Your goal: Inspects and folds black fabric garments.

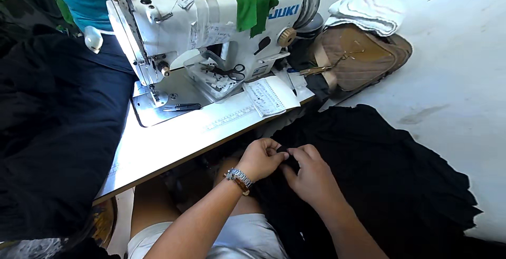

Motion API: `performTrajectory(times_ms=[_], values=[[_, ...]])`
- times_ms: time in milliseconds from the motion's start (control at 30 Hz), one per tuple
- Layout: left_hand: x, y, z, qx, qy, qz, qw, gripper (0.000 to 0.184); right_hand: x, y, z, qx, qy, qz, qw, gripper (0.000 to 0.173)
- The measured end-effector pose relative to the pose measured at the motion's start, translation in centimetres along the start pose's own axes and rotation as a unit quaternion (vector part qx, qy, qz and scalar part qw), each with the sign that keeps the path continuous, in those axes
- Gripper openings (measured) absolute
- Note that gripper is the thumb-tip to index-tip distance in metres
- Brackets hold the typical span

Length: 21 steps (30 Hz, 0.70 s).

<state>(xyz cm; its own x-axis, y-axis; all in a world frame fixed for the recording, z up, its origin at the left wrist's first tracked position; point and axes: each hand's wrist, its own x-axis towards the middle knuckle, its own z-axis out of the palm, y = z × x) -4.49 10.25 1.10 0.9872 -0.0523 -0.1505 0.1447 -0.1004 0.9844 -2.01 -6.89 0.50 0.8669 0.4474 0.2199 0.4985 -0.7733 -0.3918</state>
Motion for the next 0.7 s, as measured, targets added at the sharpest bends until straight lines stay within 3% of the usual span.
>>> performTrajectory(times_ms=[67, 167, 233, 267, 367, 467, 533, 567, 633, 700], values=[[0.3, -1.1, -0.6, 0.101, 0.001, 0.019, 0.995, 0.025, 0.2, 0.2, -0.4, 0.012, 0.037, 0.019, 0.999, 0.018], [0.6, -3.6, -1.8, 0.317, -0.012, -0.061, 0.946, 0.042, 0.4, 1.4, -1.5, 0.047, 0.052, 0.048, 0.996, 0.03], [0.6, -4.7, -2.4, 0.367, -0.037, -0.12, 0.922, 0.039, 0.6, 2.5, -1.8, 0.052, 0.04, 0.035, 0.997, 0.039], [0.7, -5.5, -2.4, 0.365, -0.033, -0.123, 0.922, 0.037, 0.7, 2.7, -1.9, 0.049, 0.033, 0.022, 0.998, 0.036], [1.1, -7.2, -2.1, 0.339, 0.007, -0.073, 0.938, 0.031, 0.6, 2.7, -1.7, 0.022, 0.027, -0.013, 0.999, 0.032], [0.7, -5.1, -2.3, 0.285, 0.015, -0.061, 0.956, 0.024, 0.6, 1.7, -1.6, 0.021, 0.004, -0.007, 1.0, 0.03], [0.3, -3.5, -2.3, 0.201, 0.025, -0.059, 0.978, 0.019, 0.6, 0.8, -1.4, 0.034, -0.017, -0.005, 0.999, 0.015], [0.3, -2.8, -2.2, 0.146, 0.033, -0.058, 0.987, 0.018, 0.5, 0.3, -1.2, 0.042, -0.03, 0.002, 0.999, 0.016], [0.7, -1.7, -1.8, 0.032, 0.034, -0.07, 0.996, 0.02, 0.3, -0.9, -0.2, 0.044, -0.051, 0.026, 0.997, 0.042], [0.4, -0.9, -1.1, -0.05, 0.034, -0.063, 0.996, 0.021, 0.1, -1.6, 0.9, 0.014, -0.053, 0.031, 0.998, 0.048]])
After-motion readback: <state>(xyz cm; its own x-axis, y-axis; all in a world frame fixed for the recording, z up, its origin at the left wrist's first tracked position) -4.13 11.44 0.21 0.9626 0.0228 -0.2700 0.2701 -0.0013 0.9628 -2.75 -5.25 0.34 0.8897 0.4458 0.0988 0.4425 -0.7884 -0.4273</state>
